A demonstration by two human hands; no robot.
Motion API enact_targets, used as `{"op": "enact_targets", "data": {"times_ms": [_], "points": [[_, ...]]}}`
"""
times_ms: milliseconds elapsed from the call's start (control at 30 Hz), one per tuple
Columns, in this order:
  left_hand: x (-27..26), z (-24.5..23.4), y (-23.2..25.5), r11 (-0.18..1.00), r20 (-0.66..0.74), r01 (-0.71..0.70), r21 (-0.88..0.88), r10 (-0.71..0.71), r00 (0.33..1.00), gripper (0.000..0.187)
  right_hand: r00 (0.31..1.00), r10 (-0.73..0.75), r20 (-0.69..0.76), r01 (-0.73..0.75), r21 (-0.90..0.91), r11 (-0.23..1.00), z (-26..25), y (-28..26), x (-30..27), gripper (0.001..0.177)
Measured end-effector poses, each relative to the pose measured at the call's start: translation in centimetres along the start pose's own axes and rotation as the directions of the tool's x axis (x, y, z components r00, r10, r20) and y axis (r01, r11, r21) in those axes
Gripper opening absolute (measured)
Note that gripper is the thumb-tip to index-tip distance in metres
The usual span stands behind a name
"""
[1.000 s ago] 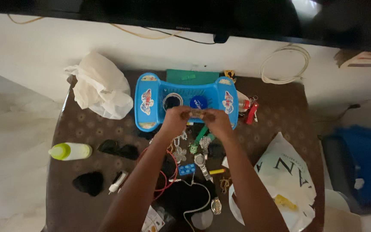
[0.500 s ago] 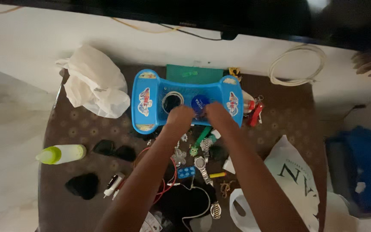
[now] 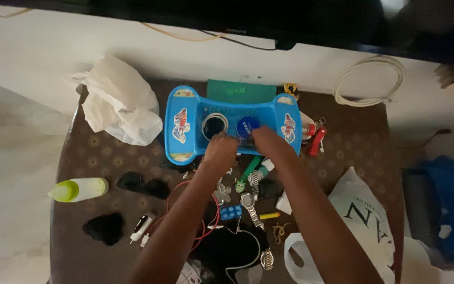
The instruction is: The person sorts various small electronic and household items on a table, including cables, chargers, jewelry, and sunglasses. The person coils white and red cables, places items into a blue plastic basket, and handles small components such as a watch and a bottle.
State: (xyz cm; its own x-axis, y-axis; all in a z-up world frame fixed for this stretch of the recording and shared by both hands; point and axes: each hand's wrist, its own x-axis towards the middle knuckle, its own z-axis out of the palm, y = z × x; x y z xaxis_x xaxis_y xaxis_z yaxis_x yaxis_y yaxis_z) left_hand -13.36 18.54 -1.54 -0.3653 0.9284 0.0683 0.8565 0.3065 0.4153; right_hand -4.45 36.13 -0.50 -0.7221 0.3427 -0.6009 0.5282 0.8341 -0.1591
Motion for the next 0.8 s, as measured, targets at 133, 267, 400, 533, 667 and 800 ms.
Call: {"op": "enact_targets", "data": {"times_ms": [133, 267, 400, 533, 667, 800], "points": [[0.0, -1.2, 1.2, 0.995, 0.105, 0.08, 0.064, -0.086, 0.991, 0.01, 0.991, -0.084, -0.102, 0.08, -0.038, 0.996, 1.5, 0.8, 0.2, 0.024], [-1.5, -2.5, 2.2, 0.992, -0.099, 0.053, -0.114, -0.064, 0.993, 0.018, 0.993, -0.108, -0.05, 0.112, 0.079, 0.991, 0.2, 0.4, -1.1, 0.024], [-4.0, -2.6, 2.8, 0.905, -0.355, -0.051, -0.423, -0.114, 0.928, 0.016, 0.886, -0.121, -0.447, 0.354, 0.486, 0.799, -0.4, 0.4, -5.6, 0.028], [-7.9, -1.5, 3.3, 0.869, -0.333, 0.007, -0.494, -0.197, 0.922, 0.016, 0.826, 0.257, -0.502, 0.419, 0.851, 0.316, 7.8, 1.6, -10.1, 0.021], [-12.2, 1.3, 3.7, 0.916, -0.204, 0.149, -0.374, -0.238, 0.95, 0.015, 0.897, 0.288, -0.336, 0.398, 0.896, -0.196, 17.4, 0.8, -10.0, 0.017], [-15.9, 3.8, 4.4, 0.987, -0.124, 0.15, -0.052, -0.156, 0.98, 0.033, 0.891, 0.427, -0.153, -0.034, 0.916, 0.401, 19.6, -3.4, -13.5, 0.043]]}}
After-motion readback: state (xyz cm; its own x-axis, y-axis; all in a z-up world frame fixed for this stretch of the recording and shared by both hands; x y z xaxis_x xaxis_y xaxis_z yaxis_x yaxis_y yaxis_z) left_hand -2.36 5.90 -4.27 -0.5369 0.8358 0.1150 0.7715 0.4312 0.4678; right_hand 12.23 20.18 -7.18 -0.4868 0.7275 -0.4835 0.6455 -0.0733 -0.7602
